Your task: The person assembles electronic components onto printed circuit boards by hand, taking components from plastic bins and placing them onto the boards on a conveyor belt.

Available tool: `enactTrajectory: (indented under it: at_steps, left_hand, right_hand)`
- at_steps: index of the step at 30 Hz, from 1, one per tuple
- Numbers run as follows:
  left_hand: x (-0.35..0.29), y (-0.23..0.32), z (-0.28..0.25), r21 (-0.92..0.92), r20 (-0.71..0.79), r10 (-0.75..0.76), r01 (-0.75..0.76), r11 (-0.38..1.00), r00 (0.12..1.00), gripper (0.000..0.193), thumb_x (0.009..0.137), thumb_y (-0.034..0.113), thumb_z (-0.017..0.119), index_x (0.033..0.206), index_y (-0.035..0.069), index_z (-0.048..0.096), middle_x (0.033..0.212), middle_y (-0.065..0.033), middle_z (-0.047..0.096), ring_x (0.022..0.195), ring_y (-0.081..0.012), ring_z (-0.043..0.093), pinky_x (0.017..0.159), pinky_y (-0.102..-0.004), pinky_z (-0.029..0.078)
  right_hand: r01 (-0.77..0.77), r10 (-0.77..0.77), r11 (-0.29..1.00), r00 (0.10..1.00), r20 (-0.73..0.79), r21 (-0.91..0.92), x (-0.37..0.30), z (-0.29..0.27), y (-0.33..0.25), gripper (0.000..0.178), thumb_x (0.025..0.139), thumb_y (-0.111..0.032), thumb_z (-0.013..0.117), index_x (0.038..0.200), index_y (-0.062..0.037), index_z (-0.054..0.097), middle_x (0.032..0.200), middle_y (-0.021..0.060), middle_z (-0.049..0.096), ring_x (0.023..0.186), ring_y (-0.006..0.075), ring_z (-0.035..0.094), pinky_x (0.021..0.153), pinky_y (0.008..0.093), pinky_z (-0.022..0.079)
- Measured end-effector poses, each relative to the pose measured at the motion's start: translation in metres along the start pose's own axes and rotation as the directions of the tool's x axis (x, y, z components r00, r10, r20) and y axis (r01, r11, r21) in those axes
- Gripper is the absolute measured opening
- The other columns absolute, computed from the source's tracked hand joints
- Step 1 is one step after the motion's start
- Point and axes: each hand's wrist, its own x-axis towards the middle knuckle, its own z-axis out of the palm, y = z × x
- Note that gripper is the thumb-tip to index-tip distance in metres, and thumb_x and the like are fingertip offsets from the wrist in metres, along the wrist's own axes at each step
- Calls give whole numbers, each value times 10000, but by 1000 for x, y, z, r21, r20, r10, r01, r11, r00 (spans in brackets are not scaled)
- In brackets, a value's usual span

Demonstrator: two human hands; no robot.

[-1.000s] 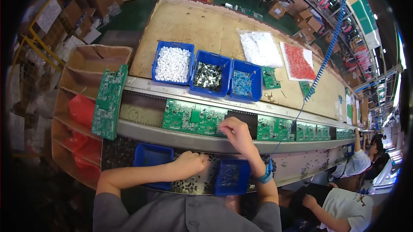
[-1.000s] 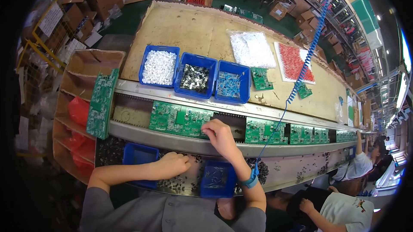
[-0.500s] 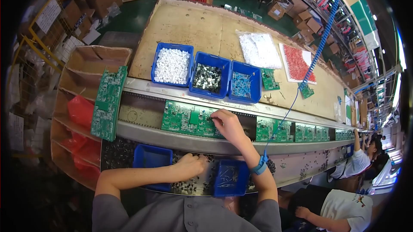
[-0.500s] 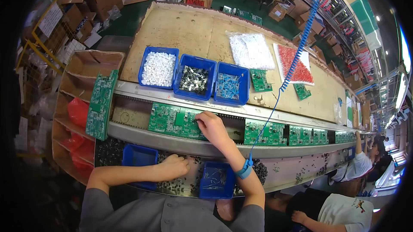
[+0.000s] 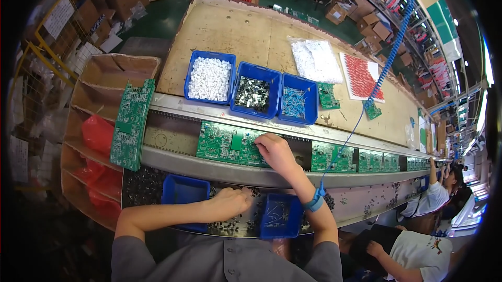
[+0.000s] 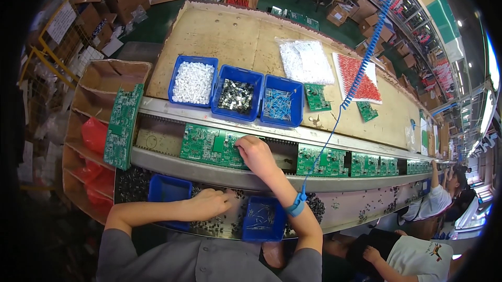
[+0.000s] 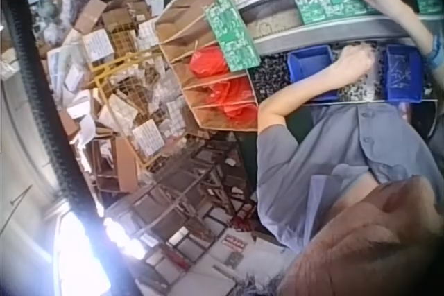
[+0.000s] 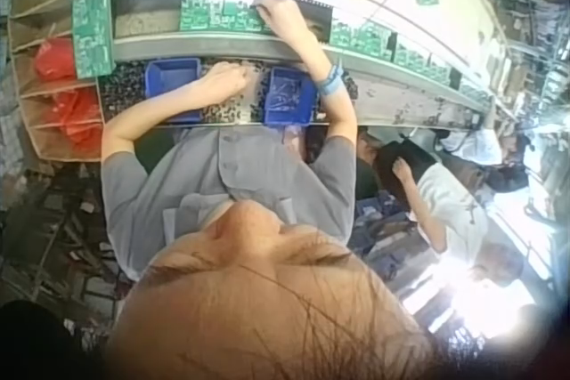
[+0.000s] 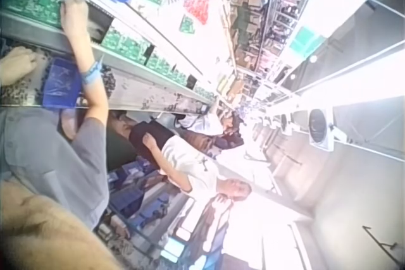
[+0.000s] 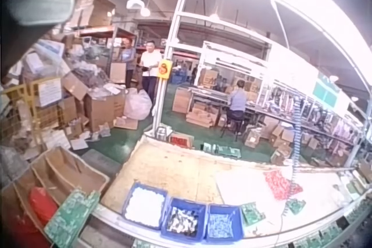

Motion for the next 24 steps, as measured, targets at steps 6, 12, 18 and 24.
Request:
enactTrajectory:
  at_steps: [6,12,18,24]
  left_hand:
    - [-3,-2,-14,-296,-35,-54,41,954,998,130,729,66,633,840,12,594,834,-148,623,788,-323,631,677,-411,500]
    - [-4,-21,-37,-613,-184,-294,124,780,938,174,760,67,614,913,-4,660,842,-157,665,782,-317,645,720,-379,509]
    - [-8,-52,-49,-801,-184,-548,198,564,816,181,819,2,598,985,-33,663,860,-137,702,795,-175,693,703,-275,541]
    - [12,-63,-62,-742,-263,-578,221,633,772,158,819,15,603,954,-37,667,819,-161,695,758,-189,698,675,-283,539]
  right_hand:
    - [-12,12,1000,1000,-11,-20,-3,2,-1,131,755,-6,623,884,-24,620,847,117,623,794,314,614,696,392,510]
    - [-32,24,992,997,-69,-118,-7,2,-15,152,758,-28,661,904,-36,619,846,121,623,781,311,610,669,388,503]
    - [-27,16,998,982,188,54,-24,-21,-55,114,801,-112,630,902,-61,614,790,118,609,717,332,609,639,403,501]
    - [229,-173,972,829,532,-41,-71,18,-84,141,704,-74,598,832,-25,564,767,128,580,691,284,633,597,371,519]
